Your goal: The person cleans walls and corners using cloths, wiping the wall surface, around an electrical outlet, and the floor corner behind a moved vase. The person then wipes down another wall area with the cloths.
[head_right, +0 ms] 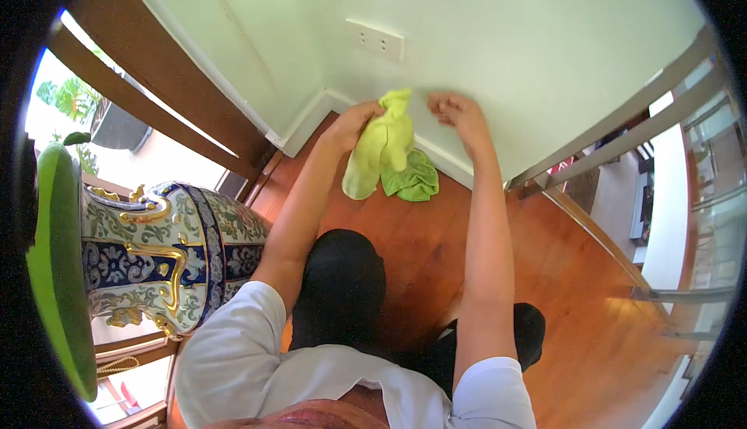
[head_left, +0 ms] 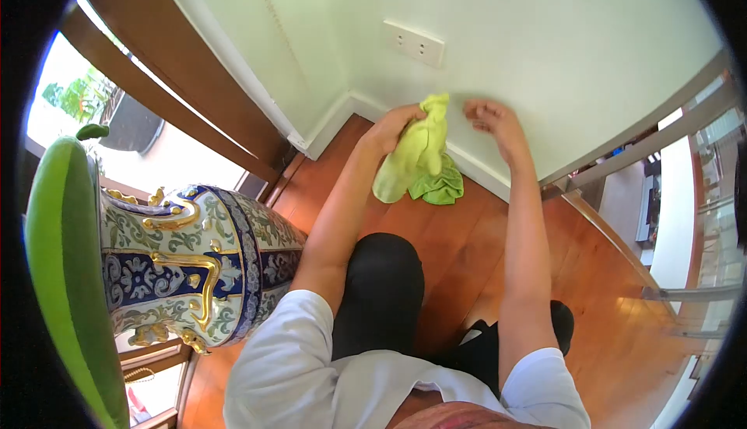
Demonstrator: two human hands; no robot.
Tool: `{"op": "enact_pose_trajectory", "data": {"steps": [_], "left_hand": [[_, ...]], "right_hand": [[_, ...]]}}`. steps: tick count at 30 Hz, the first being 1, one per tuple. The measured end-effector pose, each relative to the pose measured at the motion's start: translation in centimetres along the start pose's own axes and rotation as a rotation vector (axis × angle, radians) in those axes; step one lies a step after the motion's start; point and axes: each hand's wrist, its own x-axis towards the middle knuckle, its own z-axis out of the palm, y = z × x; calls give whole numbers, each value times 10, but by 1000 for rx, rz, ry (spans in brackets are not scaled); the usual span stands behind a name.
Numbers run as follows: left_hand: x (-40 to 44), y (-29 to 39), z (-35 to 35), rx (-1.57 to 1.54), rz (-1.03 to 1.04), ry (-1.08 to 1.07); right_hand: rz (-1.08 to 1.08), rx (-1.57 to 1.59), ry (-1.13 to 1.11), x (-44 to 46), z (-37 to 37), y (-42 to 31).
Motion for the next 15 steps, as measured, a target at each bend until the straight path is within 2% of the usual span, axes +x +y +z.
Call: {"op": "enact_pose_trajectory", "data": {"steps": [1,3,5,8,11,15], "left_hand": [[1,-3,-5,151,-22,-22],[4,-13,-19,505,-29,4],[5,-26,-39,910,9,103],[-1,-34,-66,1189,25,-87],[-19,-36,-65,1219,72,46],[-38,-19,-54,1109,11,126]], "right_hand": [[122,8,9,-3,-6,36],[259,-266,-84,-16,-10,100],[173,-455,-115,-26,6,168],[-62,-616,47,-35,54,235],[233,-832,-90,-65,97,210],[223,-1024,-53,-72,110,244]]}}
